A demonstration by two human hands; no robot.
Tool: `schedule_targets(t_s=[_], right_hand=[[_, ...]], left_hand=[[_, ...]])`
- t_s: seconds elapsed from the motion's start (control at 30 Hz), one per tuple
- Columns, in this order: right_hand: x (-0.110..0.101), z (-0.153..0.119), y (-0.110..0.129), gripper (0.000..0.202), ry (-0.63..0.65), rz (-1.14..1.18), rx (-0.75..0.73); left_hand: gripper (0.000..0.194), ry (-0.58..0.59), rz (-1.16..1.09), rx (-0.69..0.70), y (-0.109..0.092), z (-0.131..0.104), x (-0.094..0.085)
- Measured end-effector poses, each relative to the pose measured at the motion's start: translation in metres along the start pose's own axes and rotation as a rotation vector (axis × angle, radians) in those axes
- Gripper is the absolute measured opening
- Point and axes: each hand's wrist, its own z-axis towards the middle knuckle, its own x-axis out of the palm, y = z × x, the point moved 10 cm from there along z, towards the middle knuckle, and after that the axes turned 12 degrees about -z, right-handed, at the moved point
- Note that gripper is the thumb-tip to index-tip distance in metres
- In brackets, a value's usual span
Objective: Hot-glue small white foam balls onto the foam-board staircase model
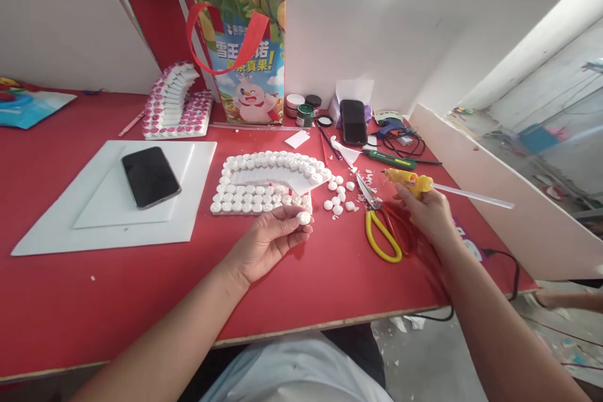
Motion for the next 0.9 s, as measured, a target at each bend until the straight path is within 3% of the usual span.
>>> schedule_targets(t_s=[0.33, 0.47, 0.57, 0.73, 0.83, 0.9], right_hand=[[0.002, 0.001, -0.010, 0.043, -0.026, -0.116, 0.100], [-0.009, -0.017, -0.007, 0.046, -0.005, -0.167, 0.083], [-0.028, -0.049, 0.007, 0.059, -0.035, -0.303, -0.050], [-0.087, -0.109, 0.052, 0.054, -0.374, -0.417, -0.295], [-0.086, -0.116, 0.076, 0.038, -0.293, -0.234, -0.335], [-0.059, -0.114, 0.097, 0.025, -0.045, 0.048, -0.412]], left_hand=[[0.032, 0.005, 0.019, -0.007, 0.001, -0.002, 0.001], [0.029, 0.039, 0.012, -0.018, 0.001, -0.003, 0.004], [0.028, 0.074, 0.011, -0.030, 0.001, -0.004, 0.007], [0.034, 0.155, 0.007, -0.083, 0.006, -0.005, 0.013], [0.035, 0.184, 0.014, -0.111, 0.011, -0.005, 0.015], [0.035, 0.220, 0.017, -0.156, 0.017, -0.007, 0.019]])
